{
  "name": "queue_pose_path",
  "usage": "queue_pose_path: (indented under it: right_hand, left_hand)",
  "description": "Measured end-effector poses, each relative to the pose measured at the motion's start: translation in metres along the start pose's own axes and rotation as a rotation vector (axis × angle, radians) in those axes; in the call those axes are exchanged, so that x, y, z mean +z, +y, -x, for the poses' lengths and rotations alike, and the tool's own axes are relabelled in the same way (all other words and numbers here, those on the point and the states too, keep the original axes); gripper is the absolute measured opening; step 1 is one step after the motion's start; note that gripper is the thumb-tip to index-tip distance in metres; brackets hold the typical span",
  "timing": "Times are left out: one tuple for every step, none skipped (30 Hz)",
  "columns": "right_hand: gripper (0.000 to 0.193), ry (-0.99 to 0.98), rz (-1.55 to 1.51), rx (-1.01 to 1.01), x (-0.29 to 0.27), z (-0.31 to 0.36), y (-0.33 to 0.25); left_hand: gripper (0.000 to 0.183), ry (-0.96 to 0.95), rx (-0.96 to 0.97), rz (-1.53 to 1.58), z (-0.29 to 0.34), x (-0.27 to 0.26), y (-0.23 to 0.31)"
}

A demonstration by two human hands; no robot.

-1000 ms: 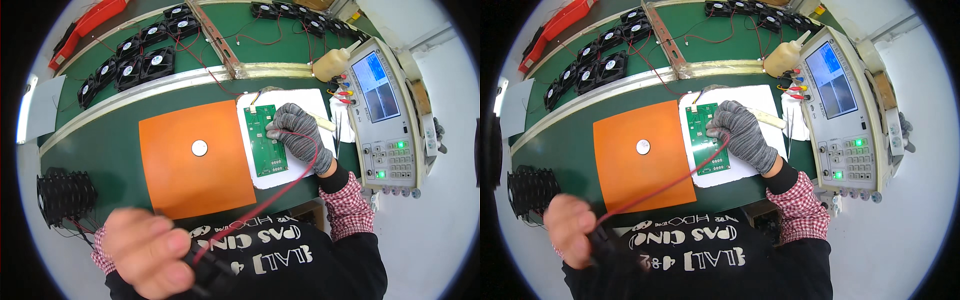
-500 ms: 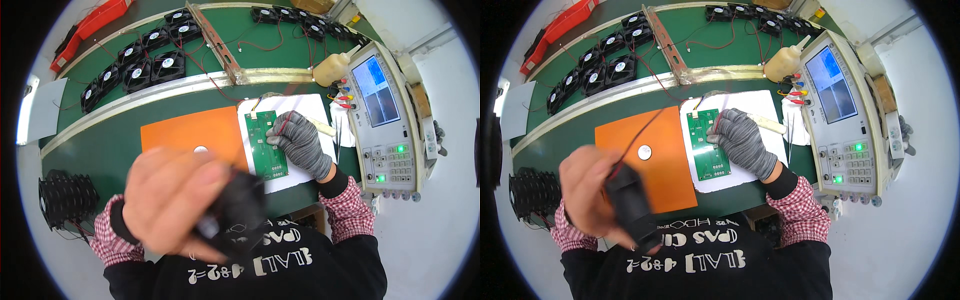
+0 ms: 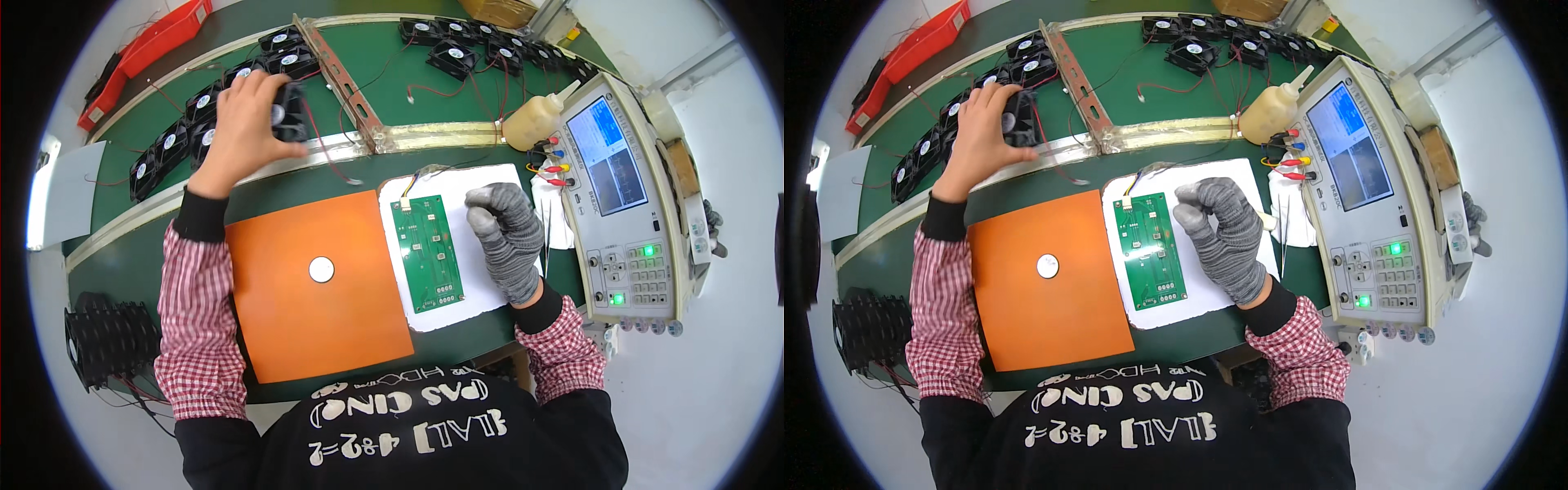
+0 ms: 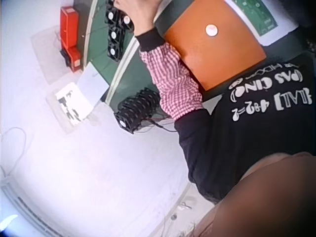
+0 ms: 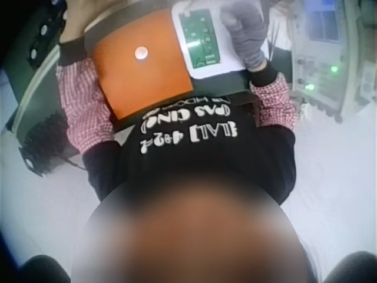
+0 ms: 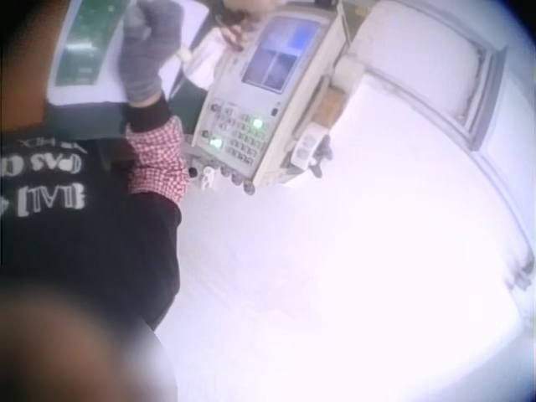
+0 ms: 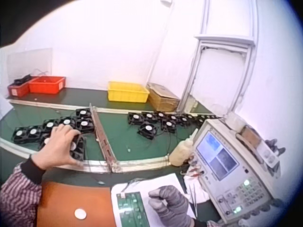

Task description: The person tests a green circuit board by connecting it to a series of black cooling fans. They use a red probe wire to touch specific points on the board while holding the fans, then place the fans on the table. This process is repeated for multiple fans throughout the clip.

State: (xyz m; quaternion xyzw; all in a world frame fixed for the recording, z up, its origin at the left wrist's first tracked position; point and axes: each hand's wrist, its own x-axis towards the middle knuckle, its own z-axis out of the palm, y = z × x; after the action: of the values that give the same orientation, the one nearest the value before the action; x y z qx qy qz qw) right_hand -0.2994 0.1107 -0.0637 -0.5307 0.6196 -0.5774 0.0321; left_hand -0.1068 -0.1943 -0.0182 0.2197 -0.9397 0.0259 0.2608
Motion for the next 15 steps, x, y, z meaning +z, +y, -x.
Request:
queue_pose_path:
  right_hand:
    - [0.028,0.037,0.093,-0.096,0.001,0.001,0.001]
    - [0.040,0.052,0.078,-0.095,0.004,-0.002,-0.004]
    - [0.044,-0.015,0.176,-0.186,0.008,-0.008,-0.017]
    - [0.047,-0.090,0.267,-0.282,0.012,-0.016,-0.037]
    - [0.051,-0.213,0.232,-0.357,0.019,-0.018,-0.045]
    - [0.054,-0.326,0.215,-0.417,0.022,-0.017,-0.050]
    - [0.057,-0.478,0.071,-0.449,0.024,-0.013,-0.048]
    - [0.045,-0.579,0.089,-0.406,0.026,0.000,-0.046]
    - [0.042,-0.612,0.171,-0.463,0.026,0.000,-0.044]
    - [0.038,-0.641,0.242,-0.520,0.023,0.000,-0.039]
    - [0.035,-0.665,0.343,-0.562,0.016,0.000,-0.034]
    - [0.028,-0.579,0.426,-0.549,0.007,-0.001,-0.029]
    - [0.022,-0.608,0.561,-0.404,-0.002,-0.006,-0.028]
    - [0.019,-0.578,0.675,-0.354,-0.007,-0.013,-0.031]
    - [0.017,-0.545,0.790,-0.300,-0.009,-0.018,-0.033]
  left_hand:
    - [0.087,0.012,0.134,0.170,0.000,-0.016,0.023]
    - [0.085,-0.008,0.316,0.260,0.004,-0.032,0.048]
    - [0.071,-0.060,0.427,0.401,0.013,-0.049,0.078]
    - [0.061,-0.096,0.572,0.440,0.031,-0.052,0.097]
    - [0.051,-0.133,0.708,0.472,0.050,-0.059,0.112]
    - [0.044,-0.249,0.813,0.588,0.064,-0.067,0.130]
    - [0.038,-0.374,0.915,0.697,0.074,-0.077,0.142]
    - [0.038,-0.454,0.936,0.692,0.080,-0.082,0.140]
    - [0.038,-0.534,0.953,0.686,0.089,-0.087,0.132]
    - [0.037,-0.625,0.964,0.675,0.097,-0.092,0.122]
    - [0.038,-0.663,0.840,0.608,0.094,-0.097,0.104]
    - [0.037,-0.648,0.691,0.515,0.083,-0.101,0.087]
    - [0.038,-0.493,0.474,0.310,0.082,-0.111,0.072]
    - [0.041,-0.295,0.268,0.077,0.086,-0.112,0.063]
    - [0.045,-0.124,0.138,-0.245,0.092,-0.105,0.051]
